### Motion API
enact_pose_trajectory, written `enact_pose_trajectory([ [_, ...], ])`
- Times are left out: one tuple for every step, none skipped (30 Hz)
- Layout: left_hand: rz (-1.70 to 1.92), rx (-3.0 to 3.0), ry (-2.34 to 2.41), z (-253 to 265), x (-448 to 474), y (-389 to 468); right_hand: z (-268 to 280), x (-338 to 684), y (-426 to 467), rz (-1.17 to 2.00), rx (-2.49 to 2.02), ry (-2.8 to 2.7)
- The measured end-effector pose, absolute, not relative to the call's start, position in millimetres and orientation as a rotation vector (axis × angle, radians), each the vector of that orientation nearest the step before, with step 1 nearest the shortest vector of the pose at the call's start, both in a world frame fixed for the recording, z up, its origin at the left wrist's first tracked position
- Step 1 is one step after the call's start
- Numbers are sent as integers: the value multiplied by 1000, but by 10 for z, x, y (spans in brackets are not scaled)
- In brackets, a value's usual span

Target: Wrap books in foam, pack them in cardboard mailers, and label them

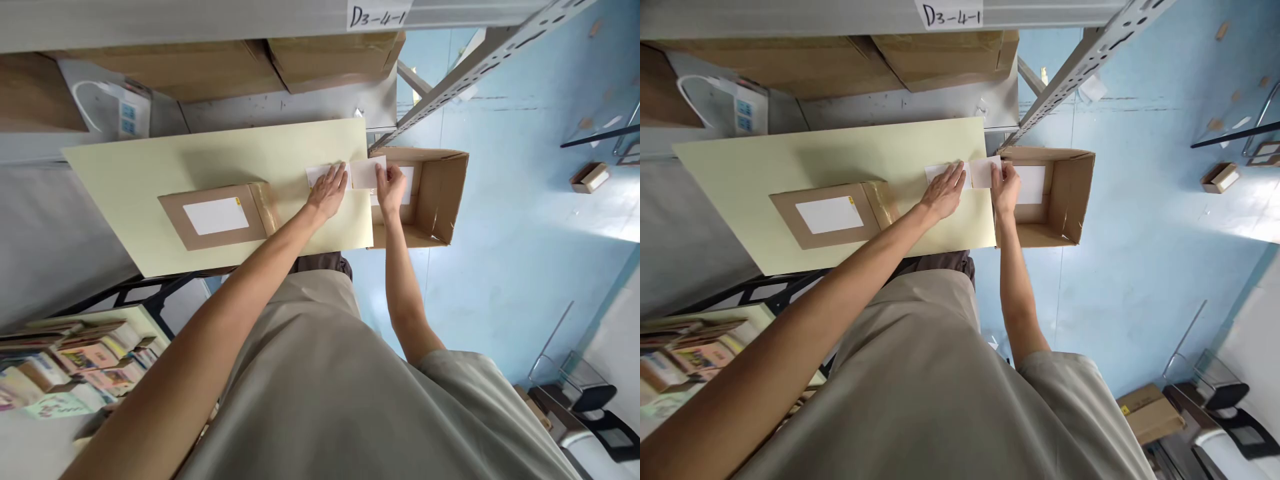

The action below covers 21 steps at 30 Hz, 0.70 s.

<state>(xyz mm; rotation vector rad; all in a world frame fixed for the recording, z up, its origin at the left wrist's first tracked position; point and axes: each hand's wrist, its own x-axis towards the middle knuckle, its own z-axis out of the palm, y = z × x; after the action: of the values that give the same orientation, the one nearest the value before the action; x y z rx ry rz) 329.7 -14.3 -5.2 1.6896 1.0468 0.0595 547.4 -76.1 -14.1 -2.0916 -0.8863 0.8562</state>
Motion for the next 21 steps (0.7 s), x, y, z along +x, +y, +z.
enact_pose_trajectory([
  [47,1690,1049,-94,3321,-136,-182,5478,-756,858,-2101,-868],
  [23,1698,1053,-122,3341,-133,-221,5477,-752,863,-2099,-850],
  [-10,1715,1056,-139,3356,-135,-257,5473,-748,869,-2093,-833],
  [-45,1736,1054,-144,3368,-137,-292,5466,-746,871,-2092,-812],
  [-71,1755,1050,-141,3374,-139,-322,5458,-744,871,-2099,-791],
  [-84,1766,1046,-131,3377,-139,-350,5450,-744,869,-2114,-773],
  [-84,1768,1044,-118,3377,-136,-374,5442,-745,865,-2135,-756],
  [-77,1763,1043,-103,3375,-130,-395,5435,-748,862,-2157,-740],
  [-70,1755,1042,-87,3373,-122,-413,5430,-752,861,-2177,-725],
  [-69,1751,1039,-72,3371,-113,-431,5427,-757,860,-2192,-711],
  [-76,1753,1032,-57,3370,-104,-448,5427,-763,861,-2203,-699],
  [-89,1759,1025,-45,3372,-95,-466,5428,-769,863,-2210,-687],
  [-100,1766,1017,-34,3376,-88,-483,5431,-774,866,-2216,-676],
  [-105,1771,1011,-25,3383,-82,-500,5435,-778,869,-2220,-668],
  [-105,1772,1008,-17,3392,-79,-514,5436,-781,872,-2221,-661],
  [-101,1769,1008,-10,3403,-77,-524,5434,-782,875,-2222,-657],
  [-100,1764,1010,-4,3416,-77,-529,5427,-781,878,-2224,-655],
  [-104,1761,1013,2,3429,-77,-529,5415,-779,879,-2227,-657],
  [-111,1759,1016,8,3443,-77,-522,5398,-778,876,-2233,-661],
  [-121,1759,1020,15,3456,-77,-511,5381,-780,867,-2241,-666],
  [-133,1760,1024,21,3467,-76,-496,5366,-789,852,-2248,-670],
])
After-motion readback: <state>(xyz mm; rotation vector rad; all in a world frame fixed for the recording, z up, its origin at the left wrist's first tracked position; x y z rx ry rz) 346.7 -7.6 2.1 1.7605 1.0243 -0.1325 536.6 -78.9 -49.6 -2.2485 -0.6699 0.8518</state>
